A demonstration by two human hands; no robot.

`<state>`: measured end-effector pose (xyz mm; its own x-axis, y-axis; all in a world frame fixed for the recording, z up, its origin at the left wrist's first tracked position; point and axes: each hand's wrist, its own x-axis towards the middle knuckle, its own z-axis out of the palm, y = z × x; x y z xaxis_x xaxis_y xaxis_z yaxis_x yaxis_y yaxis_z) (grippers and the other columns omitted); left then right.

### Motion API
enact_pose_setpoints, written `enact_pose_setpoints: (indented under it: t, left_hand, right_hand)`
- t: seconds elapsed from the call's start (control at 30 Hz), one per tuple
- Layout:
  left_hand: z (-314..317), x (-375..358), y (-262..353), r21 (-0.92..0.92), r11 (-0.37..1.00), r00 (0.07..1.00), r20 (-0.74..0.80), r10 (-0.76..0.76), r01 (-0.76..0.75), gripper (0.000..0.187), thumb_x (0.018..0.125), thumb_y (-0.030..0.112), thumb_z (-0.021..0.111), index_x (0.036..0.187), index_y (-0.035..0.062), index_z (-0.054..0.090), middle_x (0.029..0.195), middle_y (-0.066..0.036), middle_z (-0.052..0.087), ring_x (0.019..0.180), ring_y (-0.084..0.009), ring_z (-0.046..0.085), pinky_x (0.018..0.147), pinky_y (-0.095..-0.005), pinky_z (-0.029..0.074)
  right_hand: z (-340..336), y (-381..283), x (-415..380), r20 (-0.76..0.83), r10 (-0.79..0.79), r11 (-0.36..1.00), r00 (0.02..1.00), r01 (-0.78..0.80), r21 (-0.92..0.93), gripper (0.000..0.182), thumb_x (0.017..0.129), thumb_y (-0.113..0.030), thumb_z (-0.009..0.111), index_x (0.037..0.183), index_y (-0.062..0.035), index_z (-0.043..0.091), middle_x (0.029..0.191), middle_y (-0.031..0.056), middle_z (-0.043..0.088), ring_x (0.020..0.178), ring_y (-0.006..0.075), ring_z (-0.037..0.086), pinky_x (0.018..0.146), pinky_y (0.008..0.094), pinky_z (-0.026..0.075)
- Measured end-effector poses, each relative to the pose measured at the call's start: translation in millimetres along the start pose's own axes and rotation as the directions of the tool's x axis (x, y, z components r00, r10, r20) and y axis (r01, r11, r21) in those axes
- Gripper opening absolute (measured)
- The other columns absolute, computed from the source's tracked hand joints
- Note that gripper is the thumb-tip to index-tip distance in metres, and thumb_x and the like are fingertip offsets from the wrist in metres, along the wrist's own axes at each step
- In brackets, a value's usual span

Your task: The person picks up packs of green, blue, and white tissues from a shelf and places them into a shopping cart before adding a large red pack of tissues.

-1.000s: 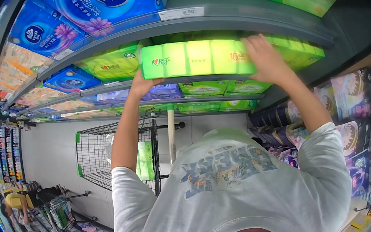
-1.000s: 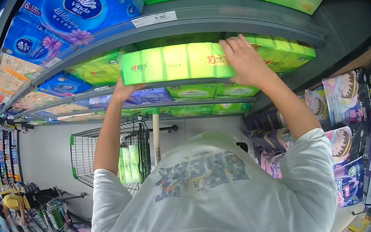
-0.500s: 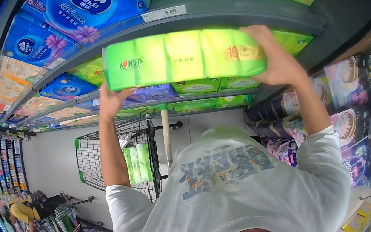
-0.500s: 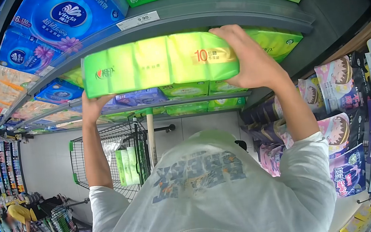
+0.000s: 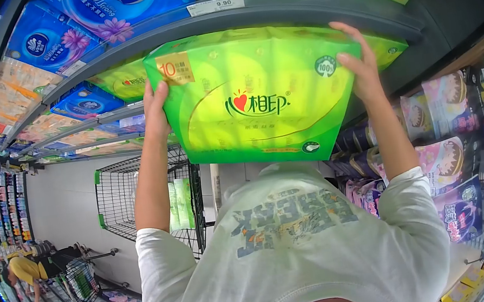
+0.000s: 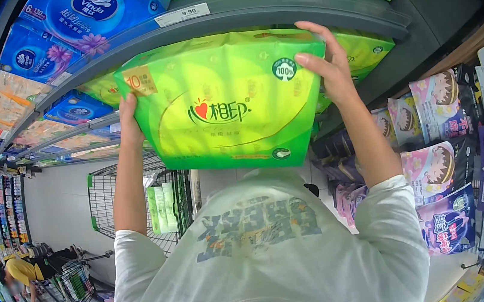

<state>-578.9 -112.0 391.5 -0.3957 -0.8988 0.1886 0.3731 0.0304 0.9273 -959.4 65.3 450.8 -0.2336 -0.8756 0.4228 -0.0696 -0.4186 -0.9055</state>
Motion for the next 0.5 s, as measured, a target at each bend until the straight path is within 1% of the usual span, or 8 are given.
enact_pose_setpoints:
  t: [0.07,0.13,0.17,0.23,0.3,0.4,0.47,0.5]
  left_hand:
    - [9.1,-2.9,8.6,0.016,0.999,0.999,-0.018,-0.044,0.044,0.055,0.096,0.032,0.063,0.138,0.0015,0.045,0.122,-0.015,0.061,0.107,-0.0225,0.065,0.086,-0.0344,0.057]
    - [15.5,-3.5,19.0,0.075,0.992,0.994,-0.063,-0.094,0.098,0.049,0.098,0.036,0.061,0.131,0.0013,0.052,0.117,-0.014,0.064,0.102,-0.0203,0.065,0.083,-0.0325,0.056]
    - [14.7,-3.3,20.7,0.077,0.992,0.993,-0.062,-0.098,0.102,0.049,0.098,0.036,0.061,0.131,0.0013,0.052,0.117,-0.014,0.064,0.102,-0.0203,0.065,0.083,-0.0325,0.056]
    - [10.9,-4.0,22.9,0.100,0.982,0.984,-0.091,-0.151,0.160,0.047,0.097,0.036,0.062,0.128,0.0013,0.054,0.115,-0.013,0.064,0.100,-0.0193,0.065,0.083,-0.0322,0.055]
    - [9.8,-6.4,24.4,0.110,0.981,0.984,-0.098,-0.151,0.161,0.047,0.097,0.036,0.061,0.128,0.0010,0.054,0.115,-0.013,0.064,0.099,-0.0191,0.065,0.084,-0.0322,0.055]
    - [3.1,-12.9,28.2,0.116,0.979,0.983,-0.103,-0.154,0.166,0.048,0.097,0.034,0.062,0.130,0.0005,0.053,0.116,-0.013,0.064,0.100,-0.0193,0.065,0.085,-0.0321,0.054]
    - [-3.1,-21.0,30.4,0.112,0.980,0.982,-0.111,-0.152,0.164,0.049,0.097,0.033,0.062,0.132,0.0002,0.051,0.118,-0.014,0.063,0.102,-0.0198,0.065,0.085,-0.0320,0.054]
    - [-9.4,-27.4,32.8,0.112,0.985,0.984,-0.138,-0.114,0.130,0.054,0.094,0.031,0.065,0.135,0.0000,0.049,0.120,-0.014,0.062,0.104,-0.0215,0.064,0.087,-0.0330,0.054]
  right_hand:
    - [4.7,4.4,-6.8,-0.119,0.137,0.986,0.983,-0.123,0.114,0.054,0.084,-0.014,0.072,0.134,-0.0043,0.055,0.116,0.0100,0.062,0.103,0.0167,0.060,0.093,0.0296,0.047]
    - [2.6,14.0,-12.2,-0.128,0.164,0.979,0.978,-0.146,0.139,0.053,0.085,-0.014,0.072,0.134,-0.0044,0.055,0.116,0.0101,0.062,0.101,0.0163,0.061,0.091,0.0288,0.048]
    - [2.2,16.9,-14.5,-0.131,0.188,0.972,0.973,-0.165,0.164,0.052,0.087,-0.014,0.071,0.135,-0.0045,0.055,0.116,0.0101,0.062,0.100,0.0160,0.061,0.088,0.0280,0.049]
    - [3.1,18.3,-20.0,-0.122,0.207,0.968,0.971,-0.185,0.172,0.051,0.087,-0.015,0.071,0.134,-0.0049,0.055,0.116,0.0102,0.062,0.101,0.0160,0.061,0.090,0.0288,0.048]
    - [4.1,18.9,-22.9,-0.112,0.219,0.964,0.969,-0.198,0.178,0.051,0.087,-0.015,0.072,0.134,-0.0052,0.056,0.115,0.0103,0.062,0.102,0.0160,0.061,0.091,0.0296,0.048]
    - [7.5,14.5,-25.0,-0.084,0.250,0.964,0.965,-0.240,0.115,0.055,0.086,-0.020,0.074,0.135,-0.0051,0.055,0.118,0.0098,0.061,0.107,0.0181,0.059,0.095,0.0316,0.046]
    - [8.1,0.3,-22.4,0.010,0.241,0.931,0.970,-0.228,-0.285,0.066,0.079,-0.023,0.082,0.136,-0.0046,0.053,0.125,0.0098,0.060,0.117,0.0209,0.055,0.102,0.0336,0.043]
    - [13.3,-0.3,-21.5,0.023,0.243,0.931,0.970,-0.227,-0.285,0.066,0.079,-0.023,0.082,0.136,-0.0046,0.053,0.125,0.0098,0.060,0.117,0.0209,0.055,0.102,0.0336,0.043]
